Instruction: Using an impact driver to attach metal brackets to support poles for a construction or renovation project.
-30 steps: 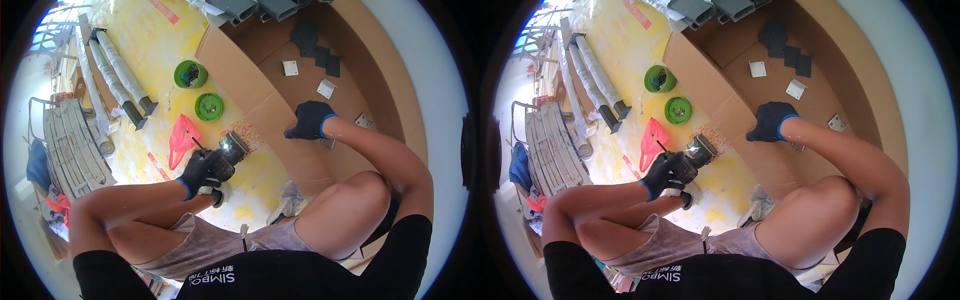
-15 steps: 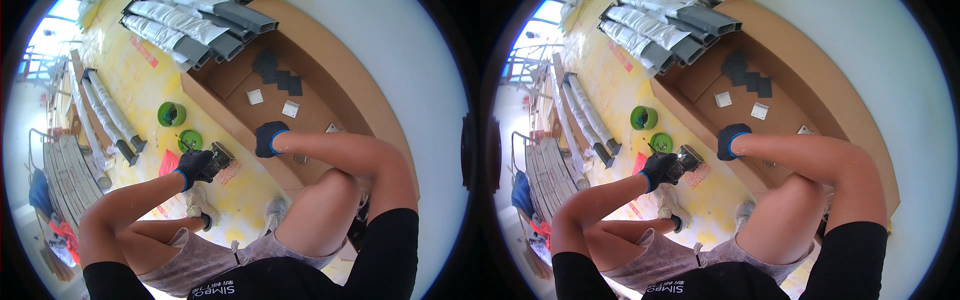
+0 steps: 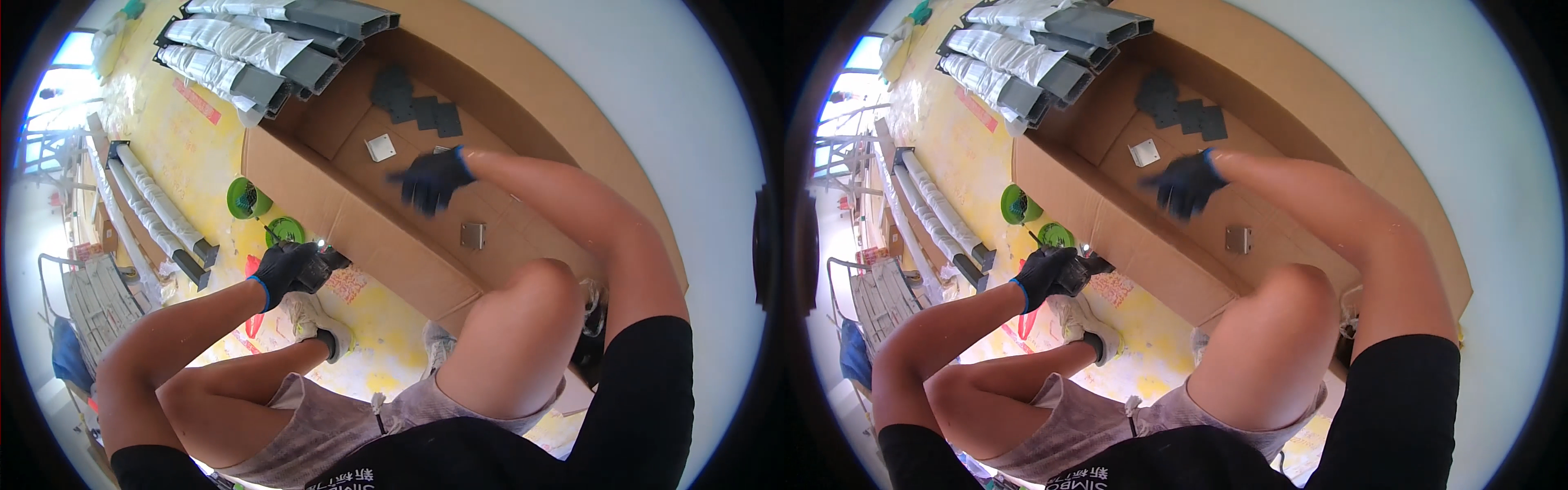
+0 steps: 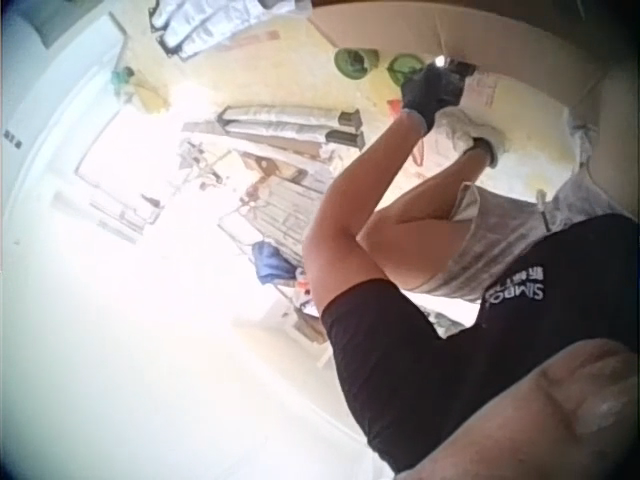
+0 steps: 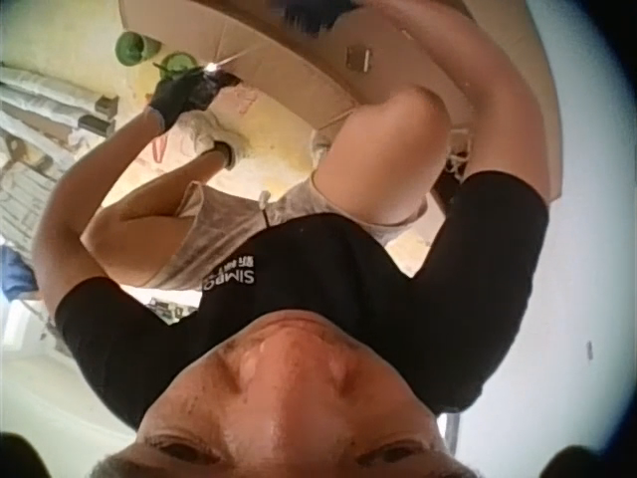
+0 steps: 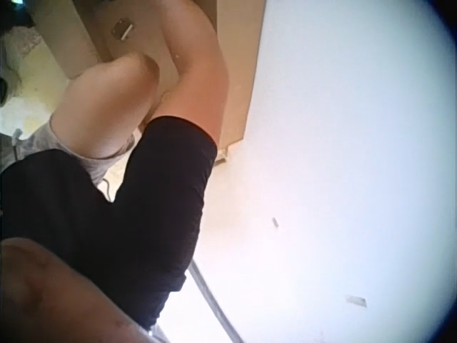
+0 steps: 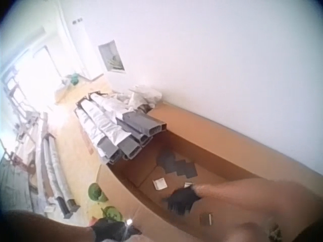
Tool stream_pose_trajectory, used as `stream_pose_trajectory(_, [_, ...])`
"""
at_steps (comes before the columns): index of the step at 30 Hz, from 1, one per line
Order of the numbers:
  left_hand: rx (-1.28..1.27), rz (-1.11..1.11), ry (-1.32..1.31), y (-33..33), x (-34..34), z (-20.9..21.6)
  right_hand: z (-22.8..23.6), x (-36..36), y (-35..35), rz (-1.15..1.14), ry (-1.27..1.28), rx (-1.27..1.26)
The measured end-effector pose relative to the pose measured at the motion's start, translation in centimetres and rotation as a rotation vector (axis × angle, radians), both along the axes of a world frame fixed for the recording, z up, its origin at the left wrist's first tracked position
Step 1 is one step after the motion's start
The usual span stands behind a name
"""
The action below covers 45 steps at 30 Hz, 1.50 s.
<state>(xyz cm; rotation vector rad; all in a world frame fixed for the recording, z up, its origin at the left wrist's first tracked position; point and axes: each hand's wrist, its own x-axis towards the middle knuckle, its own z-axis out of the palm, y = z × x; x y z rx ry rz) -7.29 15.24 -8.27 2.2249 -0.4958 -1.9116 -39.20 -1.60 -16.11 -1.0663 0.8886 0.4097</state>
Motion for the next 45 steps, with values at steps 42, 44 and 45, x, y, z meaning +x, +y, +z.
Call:
stream_pose_trajectory(42, [-0.704,-1.055,-0.728,-0.7,22.9,-8.4,-2.7,-6.9,4.1,-0.264,0.262,-1.231])
stream_pose_trajectory(44, [-0.742,-1.05,-0.729,-2.5,24.1,-4.7,-4.2,-5.2,1.7,0.131,0.016,-1.487])
stream_pose_trajectory(45, [-0.753,-1.039,-0.741,-3.0,24.9,-2.6,-4.8,-4.2,1.1,0.108,0.009,-1.495])
